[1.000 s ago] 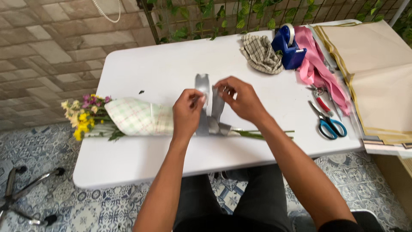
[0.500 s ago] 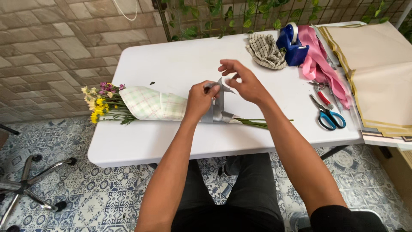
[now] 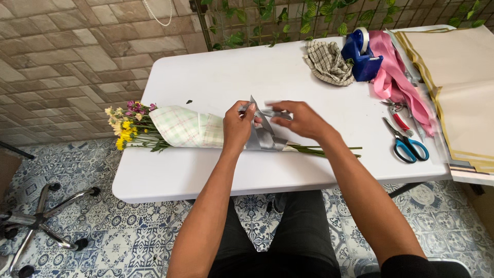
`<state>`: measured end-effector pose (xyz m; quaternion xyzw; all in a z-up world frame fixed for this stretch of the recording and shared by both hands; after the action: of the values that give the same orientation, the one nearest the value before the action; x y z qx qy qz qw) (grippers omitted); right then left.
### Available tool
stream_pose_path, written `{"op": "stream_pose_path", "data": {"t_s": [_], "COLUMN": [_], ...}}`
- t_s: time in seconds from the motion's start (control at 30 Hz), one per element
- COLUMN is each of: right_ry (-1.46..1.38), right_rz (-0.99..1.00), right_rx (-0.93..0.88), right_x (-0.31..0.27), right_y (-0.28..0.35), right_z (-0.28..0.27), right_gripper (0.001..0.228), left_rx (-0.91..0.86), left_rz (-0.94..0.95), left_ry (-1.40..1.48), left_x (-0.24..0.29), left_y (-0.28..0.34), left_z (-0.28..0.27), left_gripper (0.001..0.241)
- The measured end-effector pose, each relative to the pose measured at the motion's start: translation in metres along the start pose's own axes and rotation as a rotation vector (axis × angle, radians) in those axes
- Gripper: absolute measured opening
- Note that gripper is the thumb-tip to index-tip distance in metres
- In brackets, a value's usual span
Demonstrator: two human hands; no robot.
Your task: The person wraps a bouquet of flowers in paper and secures it with a ribbon by hand.
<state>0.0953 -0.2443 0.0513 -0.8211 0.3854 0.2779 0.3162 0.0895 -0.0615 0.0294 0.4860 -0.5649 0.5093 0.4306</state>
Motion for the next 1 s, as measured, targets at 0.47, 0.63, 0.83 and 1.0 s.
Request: {"op": "stream_pose_path", "data": {"t_s": [0.47,0.63,0.83,1.0], "right_ry": [0.241,0.114,-0.074,-0.177], "right_rz": [-0.16,0.028,0.191,0.109], "right_rx": [0.133,-0.223,-0.396,-0.175], "right_x": [0.023,0.033,0.026,0.059], "right_y": [-0.016,-0.024,-0.028,-0.039], "right_z": [0.031,0.027,0.019,0.007], "right_gripper": [0.018,0.019,0.022,0.02], "left_rx": [-0.055,-0.141,0.065,0.084], "left_rz": [0.135,0.408,0.517,0.422], "left_ry": [-0.197,-0.567,-0.821,-0.84], "left_x": [0.008,0.005,-0.017,0.003], "left_y": [0.025,0.042,0.04,0.057], "left_z": [-0.006,0.0,0.02,0.016], "left_gripper": [0.043,0.004,0.043,0.026]}}
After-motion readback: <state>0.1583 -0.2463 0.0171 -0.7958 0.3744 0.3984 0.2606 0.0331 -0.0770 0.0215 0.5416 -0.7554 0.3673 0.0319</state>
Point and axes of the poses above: each hand's wrist, its own y-axis away from the middle knuckle, its own z-axis out of the palm, x = y × z, the point moved 5 cm from there along -y, towards the middle knuckle, and after that the axes turned 5 degrees about -x, right-handed, at the moved point
